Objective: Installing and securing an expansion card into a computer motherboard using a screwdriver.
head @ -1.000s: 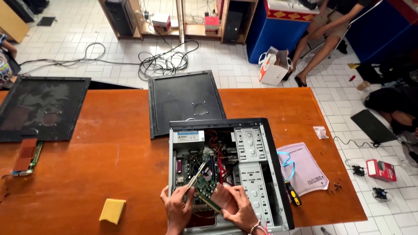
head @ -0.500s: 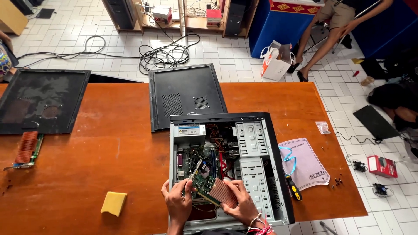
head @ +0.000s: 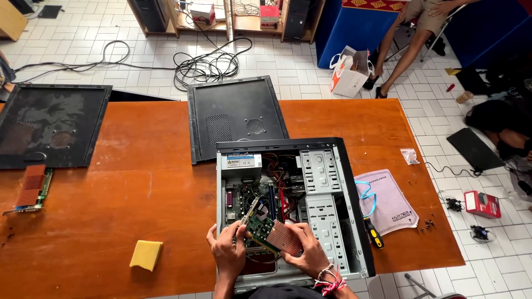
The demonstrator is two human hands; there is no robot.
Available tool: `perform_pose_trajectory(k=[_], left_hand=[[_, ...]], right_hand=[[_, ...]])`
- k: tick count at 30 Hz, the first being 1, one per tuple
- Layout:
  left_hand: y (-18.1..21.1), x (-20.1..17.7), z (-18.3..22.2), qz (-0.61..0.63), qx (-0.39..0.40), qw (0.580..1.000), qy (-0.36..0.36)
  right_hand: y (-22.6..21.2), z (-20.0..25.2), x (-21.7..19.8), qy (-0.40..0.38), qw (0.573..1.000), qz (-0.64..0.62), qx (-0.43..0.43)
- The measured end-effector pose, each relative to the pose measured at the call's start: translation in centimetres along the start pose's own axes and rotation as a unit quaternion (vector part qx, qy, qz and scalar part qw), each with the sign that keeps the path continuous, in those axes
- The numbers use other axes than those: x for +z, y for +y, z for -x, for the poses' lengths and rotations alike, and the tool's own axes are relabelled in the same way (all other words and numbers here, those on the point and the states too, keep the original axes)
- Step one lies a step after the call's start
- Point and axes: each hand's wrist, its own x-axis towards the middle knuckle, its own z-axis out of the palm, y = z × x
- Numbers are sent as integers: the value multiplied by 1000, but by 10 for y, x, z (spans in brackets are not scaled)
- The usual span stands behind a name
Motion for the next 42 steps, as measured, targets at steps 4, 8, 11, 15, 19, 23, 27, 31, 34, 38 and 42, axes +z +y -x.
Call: perform_pose_trajectory(k=[4, 8, 11, 15, 19, 23, 27, 31, 34, 38, 42], left_hand=[[-5, -3, -1, 13, -7, 999, -32], [-13, -4, -2, 39, -29, 997, -67], [-10, -13, -5, 71, -47, 992, -97], [-3, -28, -10, 111, -27, 983, -141], [-1, -35, -13, 98, -12, 982, -161], [4, -38, -17, 78, 3, 981, -176], [3, -36, -15, 44, 32, 984, -170], [1, -31, -12, 26, 49, 989, -139], [-1, -26, -11, 29, 40, 992, -119], [-2, -20, -8, 27, 26, 997, -65], [-1, -19, -7, 36, 15, 999, -16]], right_hand=[[1, 0, 3, -14, 1000, 11, 25], [-5, -5, -1, -12, 1000, 9, -14], [1, -2, 2, -24, 1000, 10, -5], [24, 2, 15, -29, 998, 32, -49], [19, 4, 13, -49, 997, 49, -19], [10, 2, 9, -40, 998, 43, 17], [9, 1, 9, -6, 999, 43, 28], [17, 3, 13, -6, 998, 60, 21], [16, 2, 12, -1, 999, 48, 24], [23, 6, 15, 1, 995, 17, 95], [-16, -8, -4, 18, 955, -54, 291]])
